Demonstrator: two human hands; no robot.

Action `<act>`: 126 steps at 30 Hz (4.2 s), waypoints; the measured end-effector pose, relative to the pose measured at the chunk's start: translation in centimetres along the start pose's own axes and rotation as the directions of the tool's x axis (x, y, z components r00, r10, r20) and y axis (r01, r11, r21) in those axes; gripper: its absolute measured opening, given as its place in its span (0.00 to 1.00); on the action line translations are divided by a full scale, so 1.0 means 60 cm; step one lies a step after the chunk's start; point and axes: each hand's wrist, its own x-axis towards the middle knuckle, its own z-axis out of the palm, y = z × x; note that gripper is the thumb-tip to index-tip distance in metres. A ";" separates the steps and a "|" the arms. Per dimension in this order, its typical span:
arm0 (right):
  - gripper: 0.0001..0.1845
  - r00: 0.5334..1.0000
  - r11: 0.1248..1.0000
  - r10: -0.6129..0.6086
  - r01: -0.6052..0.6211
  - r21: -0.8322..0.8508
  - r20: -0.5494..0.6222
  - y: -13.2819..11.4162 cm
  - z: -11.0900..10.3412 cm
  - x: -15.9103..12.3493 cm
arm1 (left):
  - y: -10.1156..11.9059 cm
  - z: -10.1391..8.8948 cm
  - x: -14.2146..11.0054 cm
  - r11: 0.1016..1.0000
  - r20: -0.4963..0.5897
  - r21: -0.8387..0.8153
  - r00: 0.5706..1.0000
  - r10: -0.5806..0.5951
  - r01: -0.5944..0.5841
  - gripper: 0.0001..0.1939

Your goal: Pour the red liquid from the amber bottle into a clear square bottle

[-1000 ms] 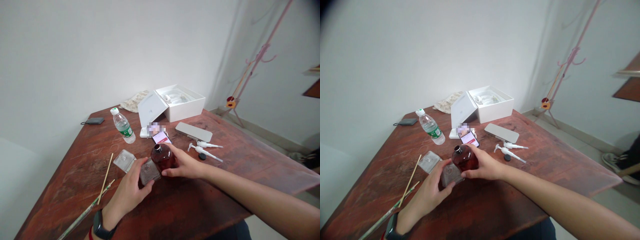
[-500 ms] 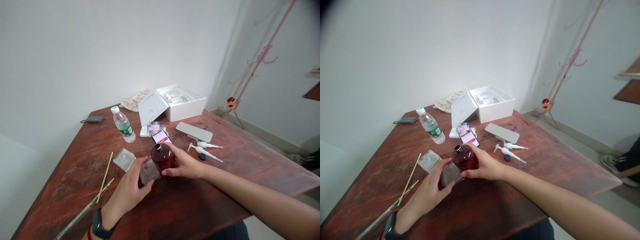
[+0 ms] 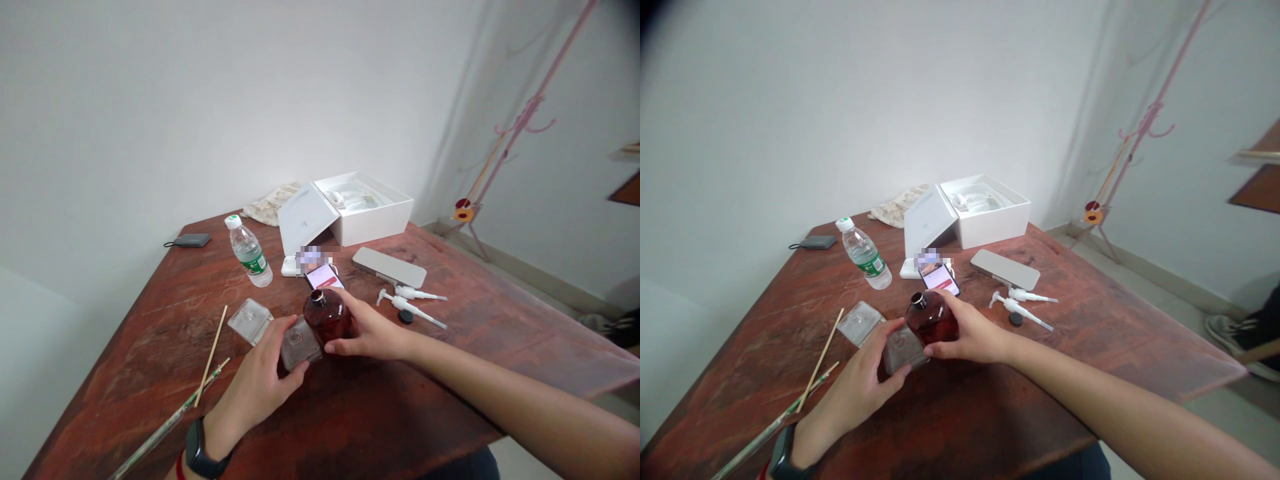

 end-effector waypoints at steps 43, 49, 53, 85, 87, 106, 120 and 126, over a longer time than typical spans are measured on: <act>0.52 1.000 1.000 0.010 -0.010 -0.026 -0.003 0.003 0.002 -0.001 | 0.000 0.003 -0.001 1.000 -0.004 -0.001 1.000 0.002 -0.002 0.32; 0.53 1.000 0.999 -0.008 0.008 -0.045 -0.006 0.007 0.000 -0.001 | -0.002 0.003 -0.001 1.000 -0.005 -0.002 1.000 0.006 -0.006 0.33; 0.53 1.000 0.998 -0.006 0.005 -0.059 -0.009 0.005 0.000 -0.001 | -0.003 0.003 0.000 1.000 -0.006 -0.008 1.000 0.003 -0.003 0.33; 0.52 1.000 1.000 0.005 -0.005 -0.010 -0.006 0.006 0.003 -0.002 | 0.001 0.001 0.001 1.000 0.007 -0.011 1.000 0.003 -0.003 0.32; 0.52 1.000 1.000 0.008 -0.008 -0.012 -0.002 0.006 0.003 -0.002 | 0.001 0.000 0.002 1.000 0.003 -0.010 1.000 0.006 -0.006 0.32; 0.52 1.000 1.000 -0.007 0.007 -0.029 -0.006 0.005 0.002 -0.002 | 0.002 0.001 0.001 1.000 -0.004 -0.006 1.000 0.001 -0.001 0.33; 0.53 1.000 0.999 -0.009 0.009 -0.052 -0.001 0.002 0.000 -0.001 | 0.000 0.002 -0.001 1.000 -0.003 -0.006 1.000 0.009 -0.010 0.33; 0.53 1.000 0.998 -0.004 0.004 -0.055 -0.001 0.003 0.000 -0.002 | 0.001 0.003 0.000 1.000 -0.010 -0.013 1.000 0.006 -0.006 0.33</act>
